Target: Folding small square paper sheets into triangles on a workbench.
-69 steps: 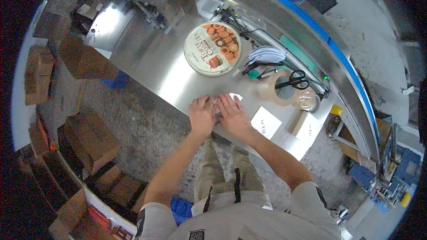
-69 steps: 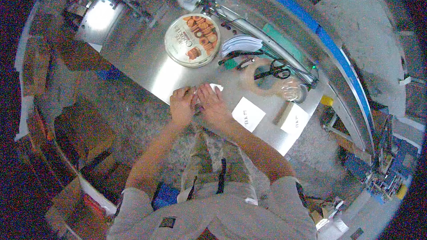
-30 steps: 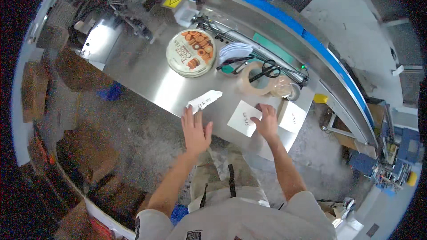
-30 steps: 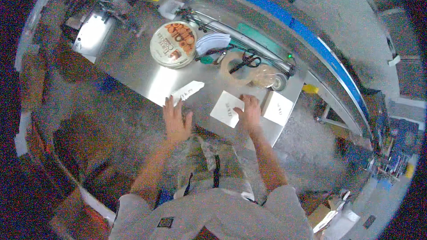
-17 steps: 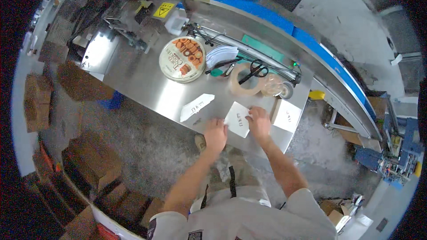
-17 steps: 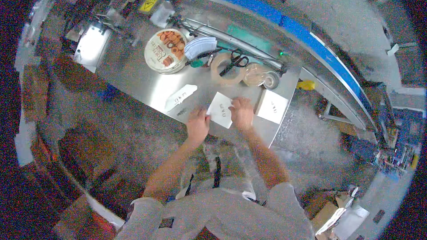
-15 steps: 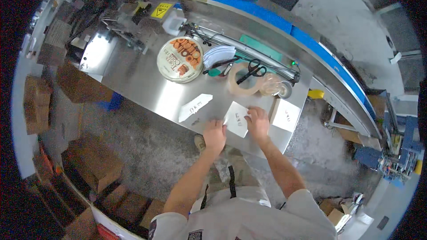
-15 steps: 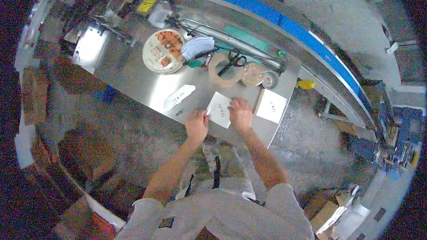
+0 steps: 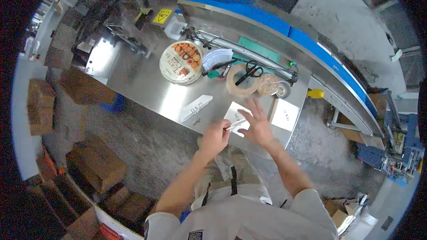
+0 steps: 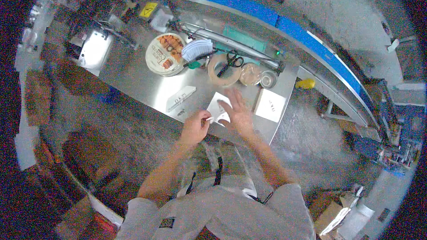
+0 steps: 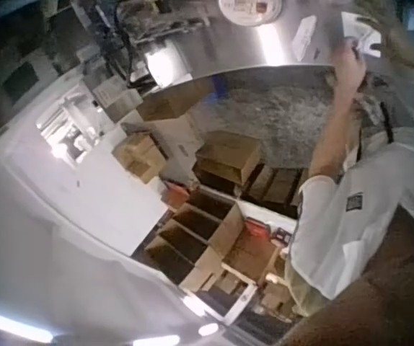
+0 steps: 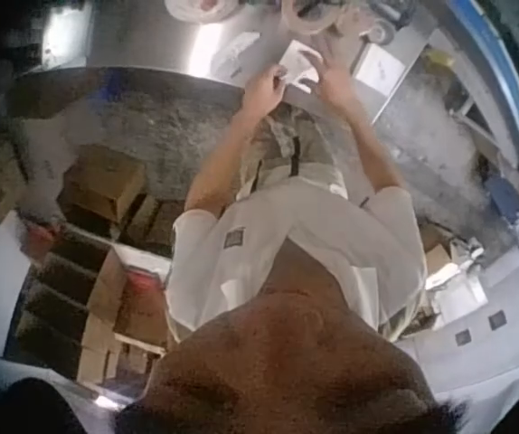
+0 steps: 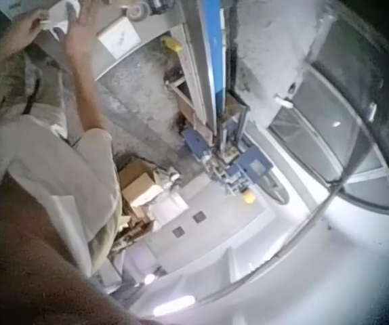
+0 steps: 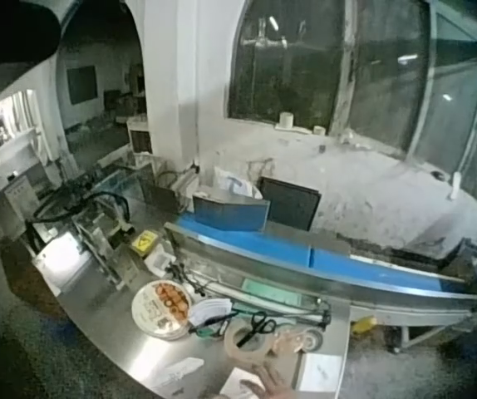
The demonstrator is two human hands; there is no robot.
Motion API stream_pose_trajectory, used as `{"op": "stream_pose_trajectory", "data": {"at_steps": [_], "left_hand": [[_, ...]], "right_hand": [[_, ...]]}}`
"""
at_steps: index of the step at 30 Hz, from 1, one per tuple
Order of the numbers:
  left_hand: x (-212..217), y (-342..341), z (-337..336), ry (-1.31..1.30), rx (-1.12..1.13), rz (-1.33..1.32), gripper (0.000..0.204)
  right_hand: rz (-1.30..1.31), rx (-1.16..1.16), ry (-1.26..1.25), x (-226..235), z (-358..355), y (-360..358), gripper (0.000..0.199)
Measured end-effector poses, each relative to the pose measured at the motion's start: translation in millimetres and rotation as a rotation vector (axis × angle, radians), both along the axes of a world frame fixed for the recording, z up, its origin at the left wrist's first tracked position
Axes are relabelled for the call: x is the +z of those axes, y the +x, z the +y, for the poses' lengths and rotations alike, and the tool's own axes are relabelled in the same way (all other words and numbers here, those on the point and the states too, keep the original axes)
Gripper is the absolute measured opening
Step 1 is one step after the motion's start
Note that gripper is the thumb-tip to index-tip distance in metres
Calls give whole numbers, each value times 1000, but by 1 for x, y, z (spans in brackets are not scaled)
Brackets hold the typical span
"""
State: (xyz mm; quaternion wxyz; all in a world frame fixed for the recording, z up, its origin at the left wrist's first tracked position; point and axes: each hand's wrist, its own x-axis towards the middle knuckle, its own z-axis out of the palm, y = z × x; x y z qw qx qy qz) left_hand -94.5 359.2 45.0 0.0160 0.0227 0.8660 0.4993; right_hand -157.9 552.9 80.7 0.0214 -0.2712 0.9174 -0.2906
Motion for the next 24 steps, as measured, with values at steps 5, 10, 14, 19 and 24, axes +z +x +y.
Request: {"op": "stream_pose_trajectory", "data": {"at_steps": [5,10,14,19,24], "left_hand": [[56,-13,-20,166,-5,-98,40],[62,-13,-36,418,51,-407,30],[99,-15,-49,638,234,-422,22],[111,-17,-59,681,167,-440,21],[104,-10,-65,575,27,-343,49]], "right_hand": [[-358,148,-212,27,1,-11,24],[-734,-108,-425,43,-2,-12,27],[-874,-218,-745,51,19,-22,39],[8,118,-183,82,8,1,78],[-11,353,-254,86,1,-3,32]]}}
